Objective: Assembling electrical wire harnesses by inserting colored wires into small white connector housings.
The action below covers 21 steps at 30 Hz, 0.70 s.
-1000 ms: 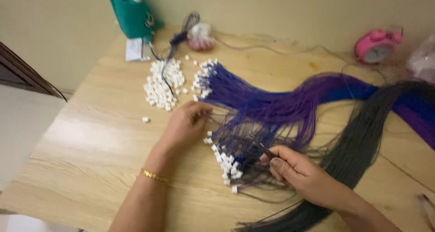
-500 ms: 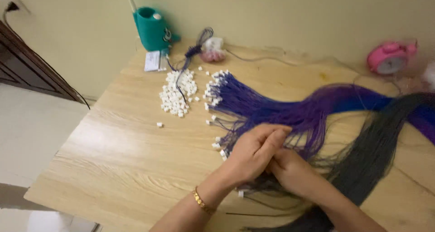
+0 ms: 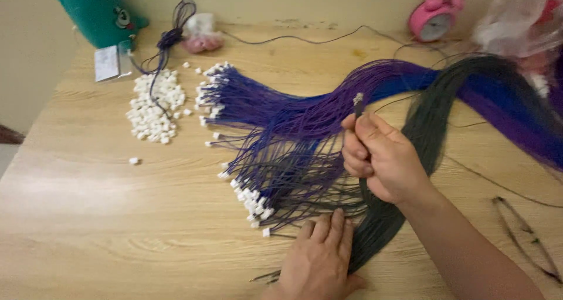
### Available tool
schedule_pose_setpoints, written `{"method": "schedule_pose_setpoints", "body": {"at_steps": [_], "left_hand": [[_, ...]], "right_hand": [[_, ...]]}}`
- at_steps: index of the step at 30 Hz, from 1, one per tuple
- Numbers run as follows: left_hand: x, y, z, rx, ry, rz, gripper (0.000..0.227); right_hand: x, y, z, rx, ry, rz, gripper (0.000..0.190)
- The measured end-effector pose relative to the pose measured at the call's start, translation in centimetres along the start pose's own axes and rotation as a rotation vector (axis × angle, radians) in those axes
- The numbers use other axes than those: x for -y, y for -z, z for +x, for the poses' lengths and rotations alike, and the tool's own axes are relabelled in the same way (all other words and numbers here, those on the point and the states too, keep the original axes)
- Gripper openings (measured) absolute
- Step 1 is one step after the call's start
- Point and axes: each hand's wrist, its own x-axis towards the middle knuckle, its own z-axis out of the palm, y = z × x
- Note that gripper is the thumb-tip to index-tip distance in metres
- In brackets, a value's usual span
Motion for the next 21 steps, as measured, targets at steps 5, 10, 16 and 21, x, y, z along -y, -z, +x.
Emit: {"method": "schedule_pose_setpoints", "body": {"at_steps": [5,10,16,21], "left_hand": [[-0.4,-3.9,-1.1,-0.002,-0.077,0.132,0.076],[-1.0,-3.8,-2.0,-0.115,-0.003,0.243,0.058],[-2.0,-3.4,-3.0,-0.159,-0.050,0.306,0.050],[-2.0,-3.0,-3.1,-0.157,-0.089,0.311,0.047]], "right_hand": [[5.4,4.8,-0.7,-0.105,0.129,0.042,0.027],[9.0,6.3,-3.0,-0.086,0.221,-0.068,0.028],[8.8,9.0,-2.1,-0.023,0.208,0.089,0.025],[11.9,9.3,-0.5,0.006,0.159,-0.021,0.023]]}}
